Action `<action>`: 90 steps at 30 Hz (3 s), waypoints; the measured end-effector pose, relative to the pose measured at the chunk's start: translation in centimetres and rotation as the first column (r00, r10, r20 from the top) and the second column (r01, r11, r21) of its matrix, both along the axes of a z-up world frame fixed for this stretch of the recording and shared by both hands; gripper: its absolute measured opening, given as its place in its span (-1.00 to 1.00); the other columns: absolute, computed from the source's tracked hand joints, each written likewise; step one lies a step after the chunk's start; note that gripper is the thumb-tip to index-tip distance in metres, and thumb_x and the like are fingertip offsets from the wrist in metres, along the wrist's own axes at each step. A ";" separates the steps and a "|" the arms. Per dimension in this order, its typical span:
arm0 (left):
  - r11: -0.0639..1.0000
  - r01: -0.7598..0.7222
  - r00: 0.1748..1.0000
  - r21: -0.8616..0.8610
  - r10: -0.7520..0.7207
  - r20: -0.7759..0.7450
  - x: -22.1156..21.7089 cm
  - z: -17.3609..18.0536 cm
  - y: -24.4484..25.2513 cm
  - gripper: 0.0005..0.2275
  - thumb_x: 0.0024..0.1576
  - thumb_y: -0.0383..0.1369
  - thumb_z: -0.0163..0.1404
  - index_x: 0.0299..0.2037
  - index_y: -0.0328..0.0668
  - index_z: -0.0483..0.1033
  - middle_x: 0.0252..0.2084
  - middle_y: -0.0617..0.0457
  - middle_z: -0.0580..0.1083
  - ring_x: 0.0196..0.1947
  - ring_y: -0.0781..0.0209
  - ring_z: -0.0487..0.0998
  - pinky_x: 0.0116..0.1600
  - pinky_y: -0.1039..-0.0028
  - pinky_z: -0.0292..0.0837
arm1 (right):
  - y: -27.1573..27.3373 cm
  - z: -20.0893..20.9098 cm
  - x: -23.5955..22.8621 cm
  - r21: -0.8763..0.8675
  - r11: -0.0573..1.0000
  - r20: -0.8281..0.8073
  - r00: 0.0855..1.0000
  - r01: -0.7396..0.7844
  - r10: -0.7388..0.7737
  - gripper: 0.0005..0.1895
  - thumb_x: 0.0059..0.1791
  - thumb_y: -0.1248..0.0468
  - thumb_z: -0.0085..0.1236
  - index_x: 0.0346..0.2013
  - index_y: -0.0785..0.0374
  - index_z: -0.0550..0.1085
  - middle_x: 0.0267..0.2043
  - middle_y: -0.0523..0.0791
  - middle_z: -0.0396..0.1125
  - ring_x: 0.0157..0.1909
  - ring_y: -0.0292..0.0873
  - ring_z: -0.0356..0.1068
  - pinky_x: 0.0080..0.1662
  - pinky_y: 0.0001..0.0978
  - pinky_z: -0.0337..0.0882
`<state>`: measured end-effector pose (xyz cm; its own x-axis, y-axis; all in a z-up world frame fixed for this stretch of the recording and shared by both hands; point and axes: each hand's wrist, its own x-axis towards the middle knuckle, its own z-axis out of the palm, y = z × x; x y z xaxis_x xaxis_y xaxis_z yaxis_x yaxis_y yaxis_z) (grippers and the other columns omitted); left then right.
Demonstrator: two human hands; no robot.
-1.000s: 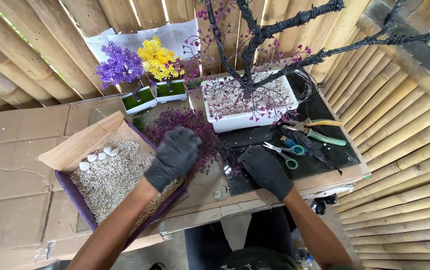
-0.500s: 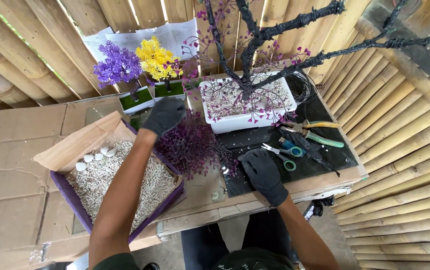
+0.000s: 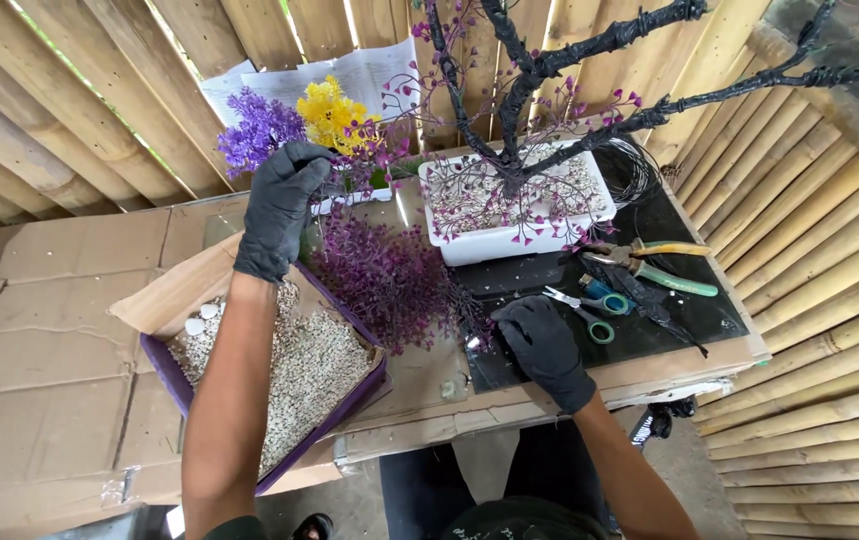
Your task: The person arranges purple artificial flowers onto a black wire bonsai tree structure. They pick up bunches of purple flowers from a pile on the table and attach them to the branches of the tree, adjusting the placement with gloved hands.
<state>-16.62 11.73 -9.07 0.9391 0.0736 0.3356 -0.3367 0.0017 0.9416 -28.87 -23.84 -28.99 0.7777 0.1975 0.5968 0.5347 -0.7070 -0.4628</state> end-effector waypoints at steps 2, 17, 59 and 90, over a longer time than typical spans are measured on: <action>1.000 -0.016 1.000 -0.022 0.016 -0.007 -0.5 -0.3 -0.3 -0.91 0.22 -0.40 0.15 -0.10 -0.04 0.62 -0.23 0.19 0.53 -0.22 0.45 0.45 -0.05 0.57 0.46 | 1.5 0.9 -0.1 0.084 0.996 -0.045 0.998 -0.039 0.043 -0.87 0.04 0.09 0.23 -0.19 0.01 0.58 -0.16 -0.18 0.44 -0.05 -0.10 0.48 0.04 -0.24 0.53; 0.995 -0.084 0.984 -0.048 0.075 -0.159 -2.3 -5.3 -0.2 -0.89 0.21 -0.44 0.10 -0.09 -0.08 0.62 -0.23 0.01 0.51 -0.18 0.26 0.51 -0.02 0.36 0.52 | 12.1 7.8 3.8 0.275 0.857 -0.275 0.819 -0.435 0.504 -0.67 0.11 0.12 0.15 0.17 0.05 0.50 0.01 0.07 0.43 0.02 0.19 0.46 0.09 0.05 0.47; 0.313 0.339 0.940 0.887 -0.061 -0.337 0.8 -14.4 -1.8 -0.64 0.17 0.05 0.03 0.10 0.25 0.62 0.19 0.02 0.53 0.33 -0.12 0.37 0.48 0.10 0.22 | 2.0 4.0 1.8 -0.190 0.982 -0.171 0.985 -0.025 -0.008 -0.83 0.03 -0.07 0.14 -0.15 -0.21 0.54 0.02 -0.33 0.39 0.10 -0.18 0.39 0.12 -0.32 0.48; 0.956 -0.029 0.989 0.292 -0.015 0.149 -2.3 -6.9 -1.8 -0.85 0.10 -0.59 0.25 -0.22 -0.17 0.60 -0.19 -0.01 0.45 -0.18 0.22 0.53 0.00 0.47 0.58 | 12.5 10.3 3.6 0.118 0.987 0.018 0.994 -0.110 0.108 -0.56 0.09 -0.05 0.17 0.25 -0.18 0.36 -0.10 -0.21 0.40 -0.07 -0.05 0.49 -0.05 -0.06 0.57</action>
